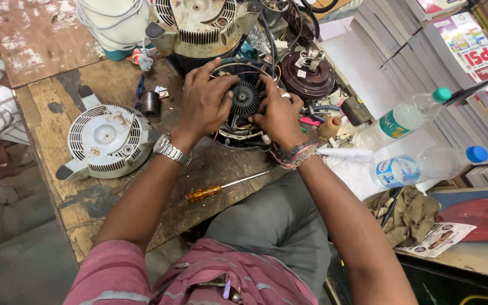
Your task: The person works on a disassembled electric motor on a cluttered workbench, using a screwdriver to adjust internal components and a multimeter to test electrical continuity. They manipulate wires and the rotor, occasionally rotating the motor housing.
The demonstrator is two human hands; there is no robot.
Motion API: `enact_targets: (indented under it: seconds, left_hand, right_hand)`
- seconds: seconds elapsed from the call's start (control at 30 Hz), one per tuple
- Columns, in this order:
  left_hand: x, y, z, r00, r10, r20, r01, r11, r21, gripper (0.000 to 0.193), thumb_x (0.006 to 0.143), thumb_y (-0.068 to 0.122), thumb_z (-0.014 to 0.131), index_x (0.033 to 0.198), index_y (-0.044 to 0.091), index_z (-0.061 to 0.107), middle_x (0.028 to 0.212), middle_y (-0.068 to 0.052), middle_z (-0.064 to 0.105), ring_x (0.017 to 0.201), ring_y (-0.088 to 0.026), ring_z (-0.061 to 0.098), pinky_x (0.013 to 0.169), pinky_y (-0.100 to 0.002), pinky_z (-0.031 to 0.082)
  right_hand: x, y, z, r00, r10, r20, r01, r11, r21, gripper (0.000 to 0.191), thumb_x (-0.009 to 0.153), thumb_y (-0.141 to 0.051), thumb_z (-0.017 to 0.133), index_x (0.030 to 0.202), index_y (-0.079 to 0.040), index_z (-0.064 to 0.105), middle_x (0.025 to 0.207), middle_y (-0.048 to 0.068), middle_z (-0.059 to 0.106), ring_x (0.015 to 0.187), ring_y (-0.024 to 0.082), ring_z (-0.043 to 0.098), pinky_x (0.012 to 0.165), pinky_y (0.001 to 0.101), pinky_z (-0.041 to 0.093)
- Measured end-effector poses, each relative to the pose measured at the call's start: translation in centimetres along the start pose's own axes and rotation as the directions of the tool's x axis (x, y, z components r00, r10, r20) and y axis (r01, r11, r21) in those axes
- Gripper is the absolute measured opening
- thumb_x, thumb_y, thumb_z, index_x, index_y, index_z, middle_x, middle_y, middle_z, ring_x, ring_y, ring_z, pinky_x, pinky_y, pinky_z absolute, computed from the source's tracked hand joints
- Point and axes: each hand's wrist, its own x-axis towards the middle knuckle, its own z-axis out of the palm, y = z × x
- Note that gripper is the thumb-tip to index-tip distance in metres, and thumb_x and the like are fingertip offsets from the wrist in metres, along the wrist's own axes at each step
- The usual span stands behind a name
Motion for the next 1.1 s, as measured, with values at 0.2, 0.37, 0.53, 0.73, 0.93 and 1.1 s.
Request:
enact_targets:
  seconds: [0.2, 0.37, 0.53, 0.73, 0.93, 1.1]
  left_hand:
    - [-0.3, 0.2, 0.2, 0.991, -0.116, -0.061, 0.112, 0.992, -0.063, 0.012, 0.095, 0.013, 0.069, 0.106, 0.011, 0.071, 0.111, -0.007, 0.073, 0.13, -0.031, 0.057, 0.109, -0.049, 0.04]
    - [-0.2, 0.4, 0.2, 0.973, 0.066, -0.222, -0.058, 0.997, 0.043, 0.027, 0.096, 0.017, 0.069, 0.118, 0.002, 0.07, 0.12, -0.015, 0.071, 0.13, -0.04, 0.052, 0.105, -0.052, 0.036]
    - [0.1, 0.7, 0.1, 0.988, -0.06, -0.14, 0.061, 0.998, 0.002, 0.016, 0.098, 0.023, 0.071, 0.102, 0.008, 0.073, 0.101, -0.009, 0.075, 0.129, -0.03, 0.056, 0.11, -0.05, 0.038]
    - [-0.3, 1.0, 0.1, 0.986, -0.017, -0.164, 0.026, 0.998, 0.051, 0.027, 0.096, 0.026, 0.07, 0.105, 0.0, 0.074, 0.106, -0.016, 0.075, 0.13, -0.038, 0.051, 0.11, -0.052, 0.031]
    - [0.3, 0.7, 0.0, 0.99, -0.106, -0.097, 0.109, 0.994, 0.026, 0.024, 0.099, 0.029, 0.069, 0.1, 0.006, 0.075, 0.104, -0.012, 0.076, 0.134, -0.032, 0.054, 0.119, -0.054, 0.029]
    - [-0.1, 1.1, 0.0, 0.986, -0.078, -0.149, 0.084, 0.996, 0.038, 0.03, 0.097, 0.031, 0.07, 0.103, 0.002, 0.075, 0.1, -0.013, 0.076, 0.13, -0.036, 0.053, 0.118, -0.056, 0.026]
  right_hand:
    - [0.0, 0.4, 0.1, 0.997, 0.062, 0.042, -0.063, 0.998, 0.023, 0.084, 0.069, -0.016, 0.09, 0.142, -0.011, 0.047, 0.086, 0.0, 0.075, 0.107, 0.022, 0.065, 0.101, 0.0501, 0.026]
    - [-0.1, 0.3, 0.0, 1.0, 0.023, -0.012, -0.023, 0.999, 0.049, 0.08, 0.066, -0.016, 0.091, 0.134, -0.01, 0.05, 0.086, 0.0, 0.074, 0.105, 0.023, 0.065, 0.097, 0.0499, 0.026]
    - [0.0, 0.3, 0.0, 0.998, 0.055, -0.006, -0.054, 0.996, 0.075, 0.075, 0.067, -0.014, 0.09, 0.132, -0.01, 0.053, 0.087, -0.001, 0.072, 0.1, 0.022, 0.066, 0.098, 0.0488, 0.027]
    - [0.4, 0.8, 0.6, 0.999, 0.037, -0.028, -0.035, 0.998, 0.055, 0.068, 0.067, -0.012, 0.089, 0.126, -0.011, 0.055, 0.084, -0.001, 0.072, 0.1, 0.023, 0.067, 0.096, 0.0488, 0.027]
    - [0.5, 1.0, 1.1, 0.996, 0.044, -0.077, -0.039, 0.997, 0.061, 0.071, 0.064, -0.013, 0.089, 0.125, -0.01, 0.054, 0.09, 0.001, 0.071, 0.097, 0.024, 0.067, 0.095, 0.0486, 0.028]
    - [0.4, 0.8, 1.0, 0.996, 0.075, -0.055, -0.071, 0.995, 0.069, 0.069, 0.066, -0.01, 0.086, 0.128, -0.011, 0.054, 0.086, 0.0, 0.073, 0.1, 0.022, 0.068, 0.097, 0.0483, 0.028]
